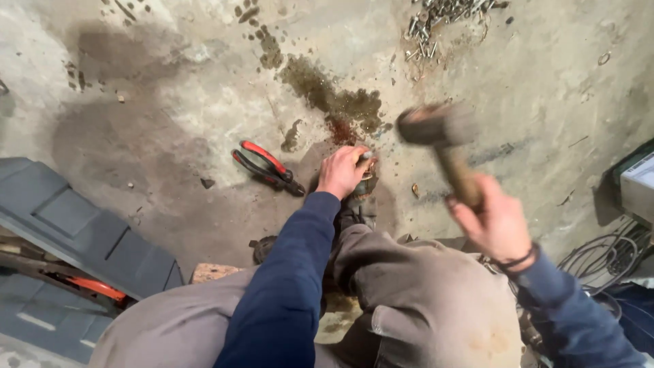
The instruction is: Grinding a metal component and using tools to dismantle an electric motor stator on the workshop floor.
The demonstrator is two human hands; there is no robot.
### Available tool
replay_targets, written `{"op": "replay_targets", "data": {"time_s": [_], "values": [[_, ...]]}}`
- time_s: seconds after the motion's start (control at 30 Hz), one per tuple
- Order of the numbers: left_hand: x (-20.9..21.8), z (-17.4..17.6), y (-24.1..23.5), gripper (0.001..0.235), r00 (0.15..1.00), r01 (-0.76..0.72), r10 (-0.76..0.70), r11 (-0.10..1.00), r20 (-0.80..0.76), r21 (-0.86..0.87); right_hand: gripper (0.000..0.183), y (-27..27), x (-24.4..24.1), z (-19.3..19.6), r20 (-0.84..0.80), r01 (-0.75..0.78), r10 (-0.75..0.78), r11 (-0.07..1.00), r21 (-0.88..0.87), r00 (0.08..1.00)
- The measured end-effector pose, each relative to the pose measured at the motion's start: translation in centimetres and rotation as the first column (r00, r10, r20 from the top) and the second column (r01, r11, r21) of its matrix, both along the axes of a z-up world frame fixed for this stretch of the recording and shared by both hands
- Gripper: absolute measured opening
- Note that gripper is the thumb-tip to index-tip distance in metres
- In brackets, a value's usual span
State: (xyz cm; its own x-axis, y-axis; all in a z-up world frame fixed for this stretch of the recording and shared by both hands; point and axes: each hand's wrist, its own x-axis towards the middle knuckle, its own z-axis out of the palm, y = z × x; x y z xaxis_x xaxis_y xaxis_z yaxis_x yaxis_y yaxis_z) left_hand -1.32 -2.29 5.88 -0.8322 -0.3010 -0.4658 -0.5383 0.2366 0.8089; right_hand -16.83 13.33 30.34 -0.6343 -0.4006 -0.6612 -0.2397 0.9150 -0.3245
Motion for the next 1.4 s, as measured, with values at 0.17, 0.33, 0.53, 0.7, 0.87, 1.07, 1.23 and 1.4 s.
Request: {"op": "replay_targets", "data": {"time_s": [0.17, 0.33, 0.53, 0.7, 0.87, 1.07, 1.23, 1.4], "values": [[0.2, 0.4, 0.0, 0.028, 0.999, 0.008, -0.009, 1.0, 0.049, 0.022, 0.033, 0.2, 2.1, -0.8, -0.134, 0.063, -0.103, 0.96, -0.272, 0.986], [0.7, -1.3, 0.8, 0.035, 0.997, -0.024, 0.02, 0.998, -0.069, -0.063, 0.041, 2.4, 1.9, -4.0, 0.011, -0.134, 0.135, 0.99, -0.037, 0.991], [0.4, 0.5, 0.2, 0.029, 0.997, -0.044, 0.041, 0.998, 0.06, 0.045, 0.035, -0.7, -1.8, 1.8, -0.236, -0.091, 0.062, 0.989, -0.115, 0.97], [0.9, -1.4, 0.9, 0.027, 0.993, -0.12, 0.121, 0.992, -0.007, 0.048, 0.035, 2.5, 3.2, -4.7, -0.084, 0.204, -0.259, 0.889, -0.41, 0.962], [2.0, -1.6, 1.6, 0.031, 0.983, -0.171, 0.174, 0.984, -0.058, 0.057, 0.038, 1.9, 2.5, -4.9, -0.006, -0.082, 0.082, 0.989, -0.12, 0.997], [2.6, -2.8, 2.7, 0.023, 0.961, -0.251, 0.262, 0.96, -0.086, 0.124, 0.02, -1.9, -1.8, 2.5, -0.047, 0.211, -0.252, 0.885, -0.414, 0.966], [2.5, -4.0, 2.5, 0.024, 0.922, -0.319, 0.337, 0.94, -0.189, 0.119, 0.026, 0.8, 3.2, -5.3, -0.003, 0.133, -0.161, 0.826, -0.547, 0.987], [2.9, -3.6, 2.4, 0.026, 0.912, -0.276, 0.282, 0.959, -0.299, 0.064, 0.039, 1.2, 2.8, -4.2, 0.002, -0.045, 0.045, 0.995, -0.09, 0.999]]}}
